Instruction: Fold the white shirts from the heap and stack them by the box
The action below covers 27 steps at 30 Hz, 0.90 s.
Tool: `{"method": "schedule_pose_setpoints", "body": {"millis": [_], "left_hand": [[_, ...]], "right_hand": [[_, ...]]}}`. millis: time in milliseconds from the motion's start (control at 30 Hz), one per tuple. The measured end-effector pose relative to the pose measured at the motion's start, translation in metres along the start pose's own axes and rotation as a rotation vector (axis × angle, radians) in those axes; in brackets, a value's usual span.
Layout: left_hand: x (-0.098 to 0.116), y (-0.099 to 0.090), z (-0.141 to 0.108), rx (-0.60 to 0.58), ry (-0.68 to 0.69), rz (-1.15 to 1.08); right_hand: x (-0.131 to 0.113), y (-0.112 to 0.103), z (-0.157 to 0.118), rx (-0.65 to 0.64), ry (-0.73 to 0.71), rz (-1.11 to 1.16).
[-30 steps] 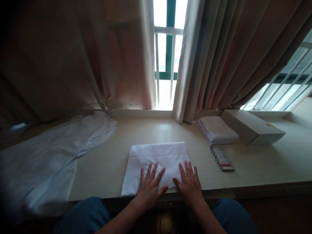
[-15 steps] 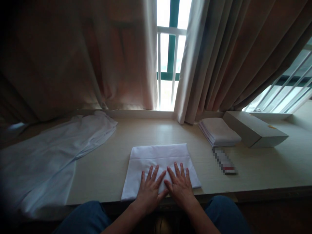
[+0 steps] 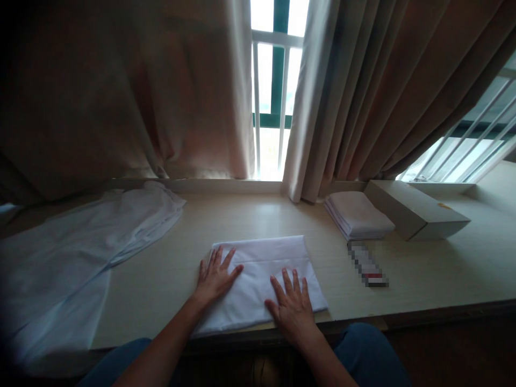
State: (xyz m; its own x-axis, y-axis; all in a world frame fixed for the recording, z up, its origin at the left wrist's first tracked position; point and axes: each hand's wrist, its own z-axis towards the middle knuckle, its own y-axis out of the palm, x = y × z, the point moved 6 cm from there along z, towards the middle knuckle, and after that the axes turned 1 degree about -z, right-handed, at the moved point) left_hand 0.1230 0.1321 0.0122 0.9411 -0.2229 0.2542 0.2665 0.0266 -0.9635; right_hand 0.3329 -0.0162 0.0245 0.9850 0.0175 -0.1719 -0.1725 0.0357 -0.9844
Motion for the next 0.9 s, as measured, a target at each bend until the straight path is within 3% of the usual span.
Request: {"method": "schedule_pose_setpoints", "body": {"millis": [200, 333, 467, 667, 900], "left_hand": [[0.005, 0.005, -0.009, 0.083, -0.006, 0.022], [0.0, -0.002, 0.0, 0.113, -0.026, -0.038], [-0.03, -0.02, 0.031, 0.194, -0.164, -0.307], [-0.083, -0.025, 0.076, 0.139, -0.384, -0.559], [-0.09, -0.014, 0.084, 0.11, -0.4, -0.859]], "right_hand": [[0.004, 0.006, 0.002, 0.007, 0.026, 0.031], [0.007, 0.012, 0.003, -0.006, 0.038, 0.048], [0.007, 0.011, 0.003, 0.002, 0.032, 0.063], [0.008, 0.011, 0.003, -0.007, 0.026, 0.062], [0.008, 0.016, 0.005, -0.008, 0.029, 0.035]]}}
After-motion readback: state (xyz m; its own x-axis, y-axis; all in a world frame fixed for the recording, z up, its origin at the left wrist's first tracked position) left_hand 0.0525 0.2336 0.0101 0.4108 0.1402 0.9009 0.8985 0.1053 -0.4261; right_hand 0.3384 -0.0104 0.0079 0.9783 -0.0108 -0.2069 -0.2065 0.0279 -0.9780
